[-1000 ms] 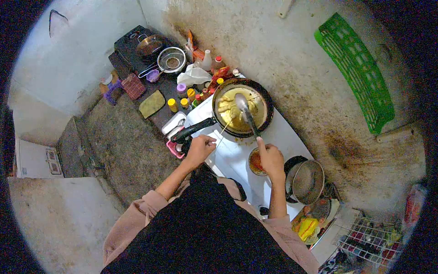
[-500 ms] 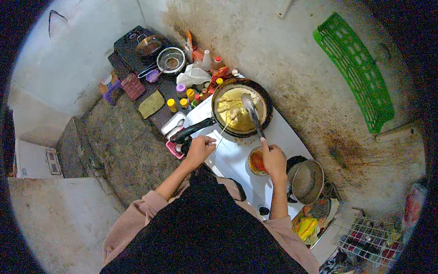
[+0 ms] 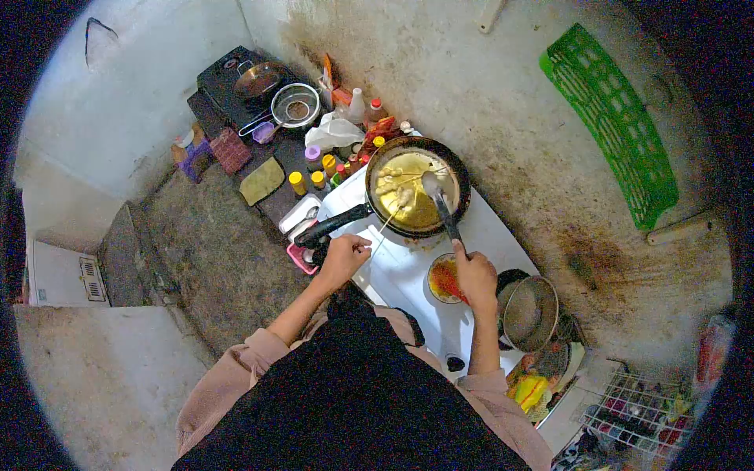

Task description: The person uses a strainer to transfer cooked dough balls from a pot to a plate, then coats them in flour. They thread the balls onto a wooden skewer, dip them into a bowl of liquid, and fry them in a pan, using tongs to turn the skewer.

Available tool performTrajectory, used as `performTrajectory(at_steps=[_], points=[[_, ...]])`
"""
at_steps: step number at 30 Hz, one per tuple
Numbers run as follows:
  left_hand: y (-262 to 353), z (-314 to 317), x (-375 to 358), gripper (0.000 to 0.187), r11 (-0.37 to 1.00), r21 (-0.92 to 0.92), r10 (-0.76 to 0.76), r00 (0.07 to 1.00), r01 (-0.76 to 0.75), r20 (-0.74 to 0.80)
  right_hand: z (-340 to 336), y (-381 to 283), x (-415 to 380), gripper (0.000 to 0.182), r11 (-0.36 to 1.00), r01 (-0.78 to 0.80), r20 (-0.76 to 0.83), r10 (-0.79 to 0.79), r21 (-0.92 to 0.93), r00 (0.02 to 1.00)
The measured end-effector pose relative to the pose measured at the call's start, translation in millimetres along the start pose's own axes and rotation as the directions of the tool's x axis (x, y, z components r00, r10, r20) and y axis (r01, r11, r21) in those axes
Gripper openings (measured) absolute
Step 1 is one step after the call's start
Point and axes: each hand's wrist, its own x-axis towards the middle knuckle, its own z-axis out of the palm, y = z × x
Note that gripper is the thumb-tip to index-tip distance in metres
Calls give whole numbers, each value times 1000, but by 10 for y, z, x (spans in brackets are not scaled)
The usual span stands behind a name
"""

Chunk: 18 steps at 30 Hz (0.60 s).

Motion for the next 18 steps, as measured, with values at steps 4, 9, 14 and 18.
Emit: performTrajectory(at_steps=[4,9,14,18], points=[[-14,6,3,21,1000,-1,13,1000,-13,-6,-12,-162,-119,71,992,-21,162,0,128,987],[-29,11,-9,21,1000,-8,11,1000,-11,-9,-7,-52,-48,70,997,-36,28,34,74,999],[-37,28,2,21,1000,-10,11,1000,-11,-9,21,-98,-79,70,999,-28,85,25,26,996],[-23,22,-7,21,1000,-7,17,1000,-17,-6,-27,-177,-164,71,988,-19,106,3,152,994]])
